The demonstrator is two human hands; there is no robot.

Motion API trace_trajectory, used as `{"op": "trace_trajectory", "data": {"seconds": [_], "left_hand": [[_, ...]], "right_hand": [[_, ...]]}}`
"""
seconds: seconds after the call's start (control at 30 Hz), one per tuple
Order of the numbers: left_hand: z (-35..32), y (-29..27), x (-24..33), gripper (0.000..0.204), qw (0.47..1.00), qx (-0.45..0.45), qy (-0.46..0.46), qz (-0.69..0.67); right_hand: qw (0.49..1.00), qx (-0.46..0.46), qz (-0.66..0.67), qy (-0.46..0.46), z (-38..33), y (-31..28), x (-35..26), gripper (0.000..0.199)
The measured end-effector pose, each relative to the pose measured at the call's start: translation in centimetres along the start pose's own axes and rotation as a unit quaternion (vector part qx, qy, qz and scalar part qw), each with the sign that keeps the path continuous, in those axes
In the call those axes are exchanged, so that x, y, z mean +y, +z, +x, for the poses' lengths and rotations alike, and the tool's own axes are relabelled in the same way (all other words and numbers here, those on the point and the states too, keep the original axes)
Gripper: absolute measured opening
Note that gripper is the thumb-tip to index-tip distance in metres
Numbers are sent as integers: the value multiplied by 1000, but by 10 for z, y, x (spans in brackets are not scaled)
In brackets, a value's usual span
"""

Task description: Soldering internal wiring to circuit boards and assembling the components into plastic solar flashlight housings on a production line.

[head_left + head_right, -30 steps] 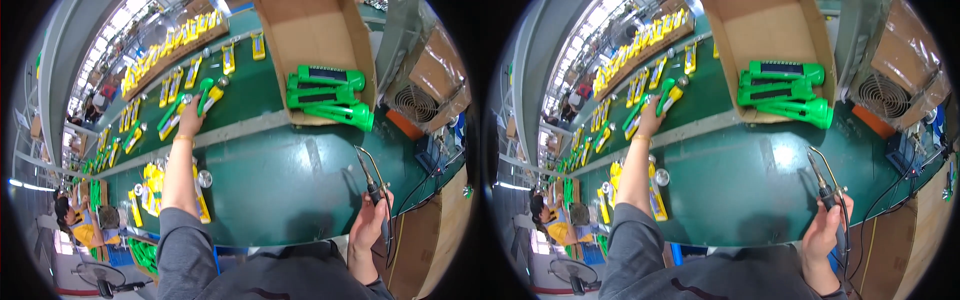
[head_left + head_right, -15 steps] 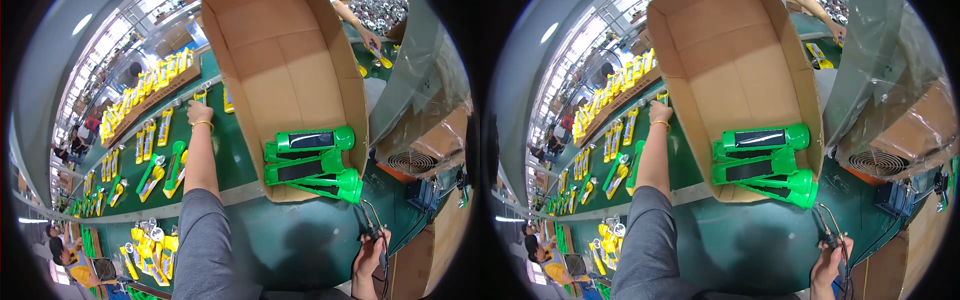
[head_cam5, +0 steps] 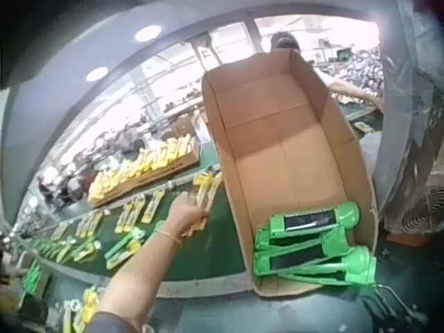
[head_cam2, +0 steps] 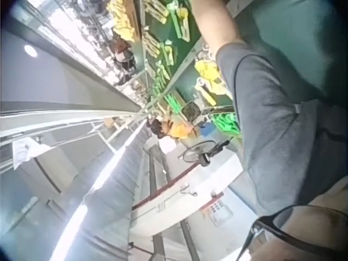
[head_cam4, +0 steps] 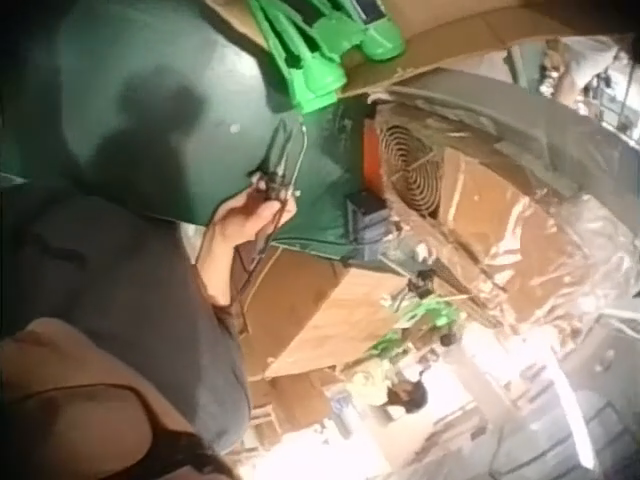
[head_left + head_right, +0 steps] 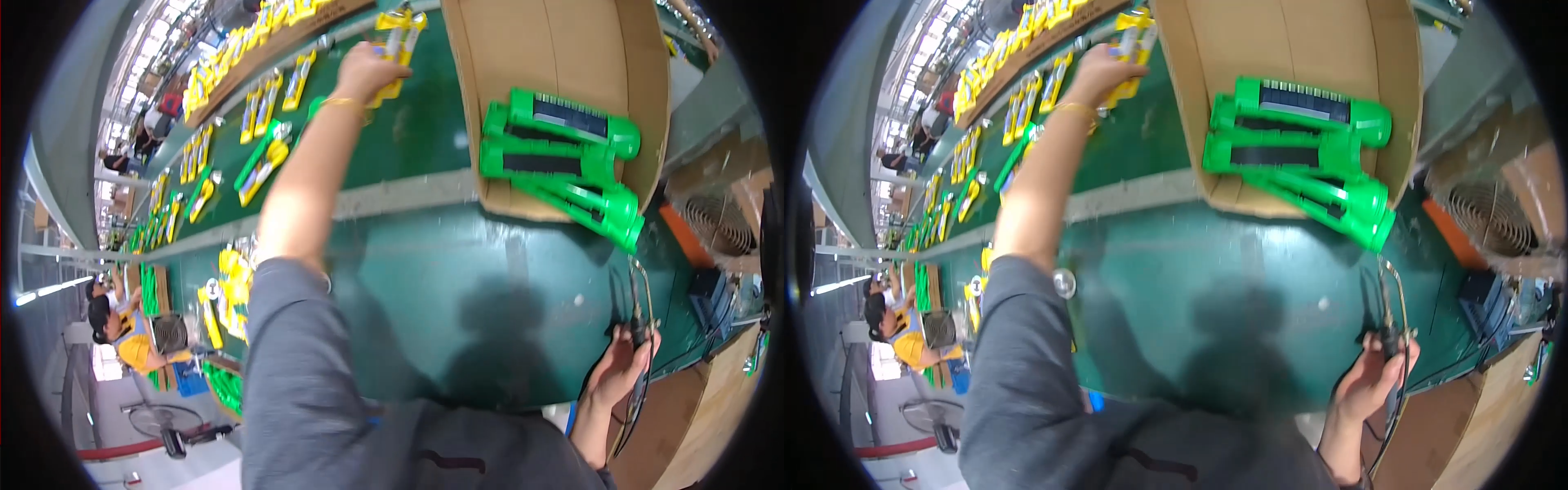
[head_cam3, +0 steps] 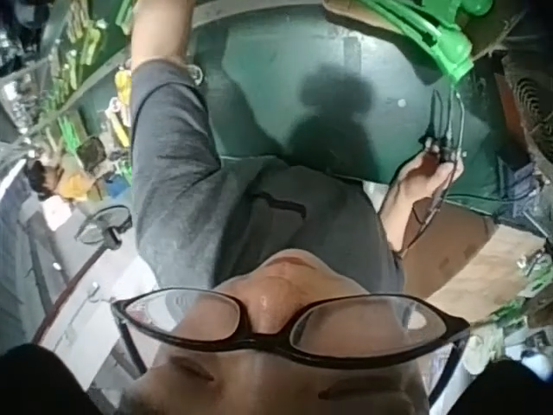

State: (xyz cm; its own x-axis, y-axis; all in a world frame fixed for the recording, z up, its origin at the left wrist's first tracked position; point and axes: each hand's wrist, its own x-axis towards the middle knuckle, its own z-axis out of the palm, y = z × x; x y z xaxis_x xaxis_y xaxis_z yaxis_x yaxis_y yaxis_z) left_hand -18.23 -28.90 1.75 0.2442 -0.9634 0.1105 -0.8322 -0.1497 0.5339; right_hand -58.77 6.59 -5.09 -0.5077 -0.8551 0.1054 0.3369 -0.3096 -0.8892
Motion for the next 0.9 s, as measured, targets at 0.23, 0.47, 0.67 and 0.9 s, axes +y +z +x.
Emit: {"op": "trace_trajectory", "data": {"seconds": [0.23, 0.47, 0.67, 0.9], "left_hand": [[-310, -82, -36, 63, 993, -96, -61, 40], [-391, -63, -21, 55, 966, 87, 162, 180], [-417, -12, 44, 64, 938, -184, 289, -47], [-424, -7, 37, 67, 941, -89, 325, -27]], "right_hand": [[998, -64, 20, 14, -8, 11, -1, 31], [991, -130, 34, -2, -32, 38, -18, 29], [990, -135, 43, 13, -60, 56, -51, 35], [966, -175, 2, 191, -91, 64, -25, 25]]}}
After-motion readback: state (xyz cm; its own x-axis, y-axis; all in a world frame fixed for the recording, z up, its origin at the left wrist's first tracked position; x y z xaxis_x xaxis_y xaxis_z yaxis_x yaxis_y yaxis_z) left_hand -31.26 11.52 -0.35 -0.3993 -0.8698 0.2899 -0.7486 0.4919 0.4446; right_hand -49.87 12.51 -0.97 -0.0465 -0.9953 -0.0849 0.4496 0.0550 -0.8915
